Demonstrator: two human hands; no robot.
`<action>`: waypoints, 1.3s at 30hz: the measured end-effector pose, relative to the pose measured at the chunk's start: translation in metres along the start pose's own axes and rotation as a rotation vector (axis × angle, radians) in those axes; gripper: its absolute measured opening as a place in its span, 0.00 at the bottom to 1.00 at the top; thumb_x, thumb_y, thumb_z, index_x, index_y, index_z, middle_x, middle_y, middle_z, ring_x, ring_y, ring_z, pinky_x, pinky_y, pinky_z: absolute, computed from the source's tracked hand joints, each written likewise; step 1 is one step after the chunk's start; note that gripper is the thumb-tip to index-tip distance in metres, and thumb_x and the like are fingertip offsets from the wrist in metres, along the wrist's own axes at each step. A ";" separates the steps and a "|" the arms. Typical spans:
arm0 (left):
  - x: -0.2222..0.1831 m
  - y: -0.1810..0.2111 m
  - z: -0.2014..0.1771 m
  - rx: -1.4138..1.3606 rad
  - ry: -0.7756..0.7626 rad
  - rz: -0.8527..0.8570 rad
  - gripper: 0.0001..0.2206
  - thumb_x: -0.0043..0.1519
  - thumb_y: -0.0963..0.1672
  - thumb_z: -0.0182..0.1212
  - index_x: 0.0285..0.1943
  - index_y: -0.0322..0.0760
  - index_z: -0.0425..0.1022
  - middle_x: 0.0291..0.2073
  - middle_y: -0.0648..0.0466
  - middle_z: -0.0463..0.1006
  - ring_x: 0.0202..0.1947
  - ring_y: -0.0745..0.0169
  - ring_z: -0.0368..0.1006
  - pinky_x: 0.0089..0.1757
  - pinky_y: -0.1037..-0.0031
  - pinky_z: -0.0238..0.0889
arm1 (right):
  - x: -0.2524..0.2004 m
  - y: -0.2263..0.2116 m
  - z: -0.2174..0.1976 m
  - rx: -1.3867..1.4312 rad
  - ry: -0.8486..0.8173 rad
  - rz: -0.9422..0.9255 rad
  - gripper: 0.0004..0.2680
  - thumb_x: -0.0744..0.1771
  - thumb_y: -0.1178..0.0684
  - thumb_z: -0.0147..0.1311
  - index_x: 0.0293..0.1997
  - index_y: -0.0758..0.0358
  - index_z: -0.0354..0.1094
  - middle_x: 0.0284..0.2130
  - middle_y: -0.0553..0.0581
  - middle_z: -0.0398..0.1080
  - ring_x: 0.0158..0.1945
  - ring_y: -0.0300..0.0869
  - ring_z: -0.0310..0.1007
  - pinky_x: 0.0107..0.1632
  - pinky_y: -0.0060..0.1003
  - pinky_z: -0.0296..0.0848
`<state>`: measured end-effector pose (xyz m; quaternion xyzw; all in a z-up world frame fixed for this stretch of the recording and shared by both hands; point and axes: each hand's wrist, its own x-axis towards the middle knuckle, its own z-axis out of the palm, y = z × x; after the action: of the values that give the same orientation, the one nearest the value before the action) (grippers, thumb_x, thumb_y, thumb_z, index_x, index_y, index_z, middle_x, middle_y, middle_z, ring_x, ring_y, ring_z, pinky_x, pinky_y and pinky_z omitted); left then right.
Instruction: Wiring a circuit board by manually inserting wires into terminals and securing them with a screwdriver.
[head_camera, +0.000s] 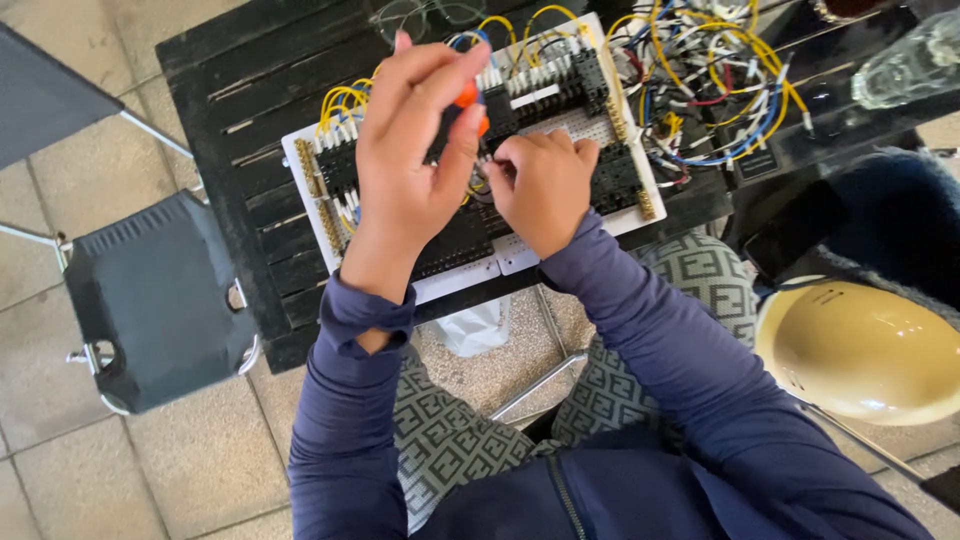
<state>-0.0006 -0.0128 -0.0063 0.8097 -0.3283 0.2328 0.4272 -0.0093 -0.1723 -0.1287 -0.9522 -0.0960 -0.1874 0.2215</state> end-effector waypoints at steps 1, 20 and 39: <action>0.001 0.002 0.000 -0.033 0.001 -0.018 0.13 0.77 0.42 0.47 0.68 0.35 0.68 0.56 0.43 0.68 0.51 0.46 0.70 0.68 0.52 0.57 | 0.001 0.001 0.000 0.016 -0.028 0.019 0.07 0.64 0.45 0.63 0.30 0.52 0.72 0.28 0.49 0.72 0.38 0.55 0.68 0.40 0.53 0.54; -0.033 -0.008 0.022 -0.247 0.274 -0.401 0.35 0.81 0.42 0.54 0.85 0.47 0.26 0.50 0.43 0.78 0.53 0.54 0.85 0.44 0.77 0.75 | 0.064 0.243 0.009 -0.029 0.194 0.083 0.10 0.66 0.49 0.75 0.47 0.56 0.79 0.28 0.51 0.80 0.30 0.56 0.78 0.29 0.58 0.71; -0.041 -0.019 0.034 0.014 0.085 -0.107 0.26 0.80 0.37 0.50 0.82 0.44 0.41 0.67 0.44 0.62 0.62 0.51 0.74 0.59 0.63 0.72 | 0.066 0.178 -0.084 0.629 -0.032 0.174 0.08 0.71 0.68 0.53 0.54 0.64 0.73 0.36 0.55 0.73 0.29 0.37 0.69 0.37 0.34 0.71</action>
<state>-0.0113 -0.0197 -0.0611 0.8185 -0.2644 0.2460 0.4469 0.0722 -0.3612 -0.1012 -0.8445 -0.0711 -0.1141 0.5184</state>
